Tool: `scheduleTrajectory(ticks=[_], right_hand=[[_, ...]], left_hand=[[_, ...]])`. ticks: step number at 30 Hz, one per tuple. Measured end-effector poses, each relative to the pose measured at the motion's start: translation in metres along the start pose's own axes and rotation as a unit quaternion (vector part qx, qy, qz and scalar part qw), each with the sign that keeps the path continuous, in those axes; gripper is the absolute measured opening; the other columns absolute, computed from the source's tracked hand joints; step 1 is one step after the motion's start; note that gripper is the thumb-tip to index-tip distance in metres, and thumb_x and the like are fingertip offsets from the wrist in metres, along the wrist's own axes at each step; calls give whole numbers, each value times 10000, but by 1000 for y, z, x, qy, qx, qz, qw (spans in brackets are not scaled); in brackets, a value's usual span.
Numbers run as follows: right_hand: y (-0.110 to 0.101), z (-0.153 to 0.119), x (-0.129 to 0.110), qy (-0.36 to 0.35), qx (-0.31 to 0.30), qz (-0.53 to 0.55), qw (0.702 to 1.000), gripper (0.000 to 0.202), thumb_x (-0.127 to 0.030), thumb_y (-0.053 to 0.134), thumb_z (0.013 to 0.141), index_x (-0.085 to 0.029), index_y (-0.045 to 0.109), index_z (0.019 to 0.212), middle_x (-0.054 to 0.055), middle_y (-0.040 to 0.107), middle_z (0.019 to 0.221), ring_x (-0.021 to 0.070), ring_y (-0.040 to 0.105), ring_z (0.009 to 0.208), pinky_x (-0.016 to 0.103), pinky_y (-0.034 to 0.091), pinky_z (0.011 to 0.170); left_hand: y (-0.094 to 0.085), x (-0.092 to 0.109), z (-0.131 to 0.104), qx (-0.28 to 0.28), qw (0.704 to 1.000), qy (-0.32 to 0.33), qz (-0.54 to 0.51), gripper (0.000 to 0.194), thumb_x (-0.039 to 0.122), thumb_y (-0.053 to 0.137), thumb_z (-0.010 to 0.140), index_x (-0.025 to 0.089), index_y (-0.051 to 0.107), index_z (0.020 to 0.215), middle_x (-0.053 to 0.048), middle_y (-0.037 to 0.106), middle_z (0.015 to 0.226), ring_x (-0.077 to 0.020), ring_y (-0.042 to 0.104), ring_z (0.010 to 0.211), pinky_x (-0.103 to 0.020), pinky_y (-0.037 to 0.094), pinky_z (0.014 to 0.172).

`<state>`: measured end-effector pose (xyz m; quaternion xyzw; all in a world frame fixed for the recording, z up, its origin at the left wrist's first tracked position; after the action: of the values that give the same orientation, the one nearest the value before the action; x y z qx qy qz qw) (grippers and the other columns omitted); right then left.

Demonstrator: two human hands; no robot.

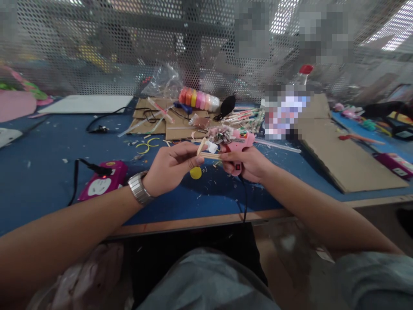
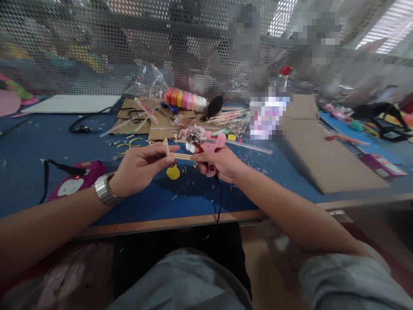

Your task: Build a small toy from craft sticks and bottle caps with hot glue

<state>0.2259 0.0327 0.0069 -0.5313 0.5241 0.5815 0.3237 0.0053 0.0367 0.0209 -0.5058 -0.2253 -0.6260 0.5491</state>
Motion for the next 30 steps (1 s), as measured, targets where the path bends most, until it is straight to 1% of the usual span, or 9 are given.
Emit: scheduleTrajectory(ticks=[3,8,13,15,18,21,24,27,30], right_hand=[[0,0,0,2,2,-2,1000,428,-300,1025,619,-210,663,830,-61,594,573,109,541,472,265,390,475],[1,0,2,25,6,-29,999,463,-323,1044,601,-211,662,839,-60,589,555,116,554,477,257,343,458],[1,0,4,26,4,-38,999,484,-334,1053,589,-208,659,842,-63,592,567,110,553,470,254,331,446],[0,0,5,27,3,-42,999,485,-357,1057,596,-206,668,843,-62,586,558,115,554,470,254,323,437],[-1,2,6,17,3,-40,999,455,-410,1045,646,-203,672,805,-40,605,575,118,556,484,259,345,438],[-4,4,4,0,25,-19,1000,440,-415,1043,659,-204,687,806,-6,681,680,107,553,502,260,355,435],[-5,4,1,-18,43,-5,999,456,-405,1052,641,-207,695,845,3,721,758,97,548,508,247,316,416],[-2,1,-2,-46,18,-9,999,468,-391,1053,640,-211,681,860,-8,745,807,97,582,522,243,407,453],[3,-1,-2,-64,-32,-17,997,443,-345,1047,663,-208,691,889,-13,772,876,87,605,538,244,481,512]], left_hand=[[0,-1,0,2,1000,-13,-4,431,515,880,933,202,897,1230,-127,863,1191,-277,802,1035,-387,667,915],[0,-1,0,10,1000,-19,-20,442,527,888,931,211,895,1239,-135,863,1262,-295,812,1139,-415,675,1017],[1,-3,0,16,998,-49,-48,544,603,910,889,181,891,1231,-137,888,1183,-326,838,1118,-461,700,1025],[1,-4,0,21,997,-56,-53,552,600,923,875,177,891,1228,-137,893,1155,-323,852,1078,-461,714,1002],[0,-6,0,35,995,-64,-70,533,574,932,876,174,888,1225,-134,894,1110,-290,865,979,-430,732,938],[0,-11,0,37,992,-81,-93,523,576,939,866,186,891,1211,-121,892,1064,-260,858,903,-409,735,883],[6,-15,-1,-10,983,-129,-130,509,585,954,842,208,899,1179,-101,886,970,-232,838,828,-378,725,827],[14,-13,-4,-89,969,-168,-156,480,593,971,816,213,906,1103,-89,881,914,-209,818,775,-343,709,786],[21,-7,-7,-152,965,-174,-122,454,597,947,841,209,907,1073,-79,871,865,-214,804,752,-357,706,776]])
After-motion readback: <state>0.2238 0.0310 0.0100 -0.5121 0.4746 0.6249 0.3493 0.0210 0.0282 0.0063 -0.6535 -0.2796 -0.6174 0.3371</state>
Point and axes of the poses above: each hand's wrist, its own z-axis towards the middle knuckle, its own y-axis out of the palm, x = y × z, the point moved 4 cm from there along z, towards the middle knuckle
